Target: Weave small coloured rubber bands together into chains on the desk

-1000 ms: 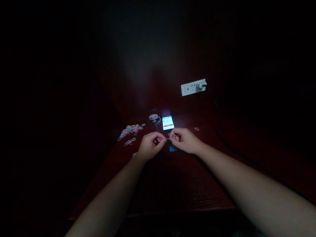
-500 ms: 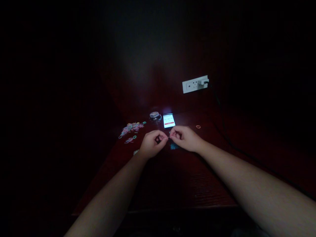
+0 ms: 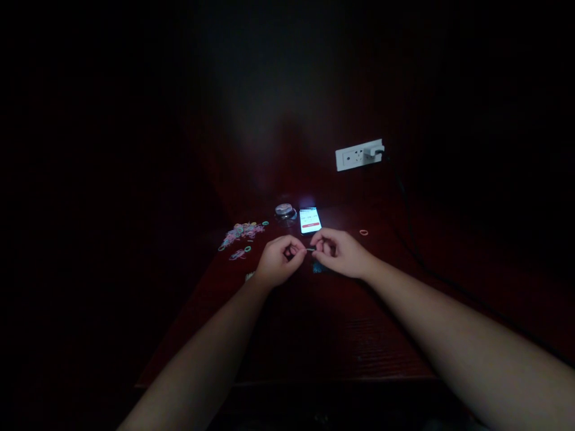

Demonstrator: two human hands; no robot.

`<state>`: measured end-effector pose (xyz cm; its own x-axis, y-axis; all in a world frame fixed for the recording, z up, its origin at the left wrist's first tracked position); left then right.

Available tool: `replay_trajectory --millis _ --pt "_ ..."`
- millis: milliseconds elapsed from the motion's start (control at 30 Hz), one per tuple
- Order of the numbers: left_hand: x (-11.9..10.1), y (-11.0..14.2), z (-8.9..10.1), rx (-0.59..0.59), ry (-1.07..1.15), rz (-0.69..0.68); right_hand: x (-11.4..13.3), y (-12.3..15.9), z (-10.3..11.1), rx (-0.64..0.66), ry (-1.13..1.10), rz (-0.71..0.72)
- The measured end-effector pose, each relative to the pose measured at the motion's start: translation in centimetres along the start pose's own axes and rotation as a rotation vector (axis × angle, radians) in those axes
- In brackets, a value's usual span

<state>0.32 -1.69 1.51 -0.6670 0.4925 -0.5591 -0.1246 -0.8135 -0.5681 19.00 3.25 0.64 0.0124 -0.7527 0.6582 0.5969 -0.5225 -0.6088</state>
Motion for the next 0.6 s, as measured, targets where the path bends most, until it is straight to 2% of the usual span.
replay_trajectory --millis 267,600 --pt "-0.25 -0.04 0.01 0.024 0.004 -0.003 0.11 -0.2 0.14 -0.023 0.141 0.051" --pt "-0.01 -0.03 0.1 0.027 -0.002 0.012 0.23 -0.17 0.09 -0.014 0.148 0.056"
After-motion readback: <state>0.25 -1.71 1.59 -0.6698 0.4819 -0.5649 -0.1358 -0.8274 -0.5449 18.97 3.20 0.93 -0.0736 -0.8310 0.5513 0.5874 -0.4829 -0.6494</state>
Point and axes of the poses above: each hand's wrist, its own y-axis away from the middle knuckle, its own z-axis out of the back of the hand, x = y × z, the point moved 1 cm from there along -y, towards the middle knuckle, and after that the axes turned 9 degrees about z, right-handed, at the moved point
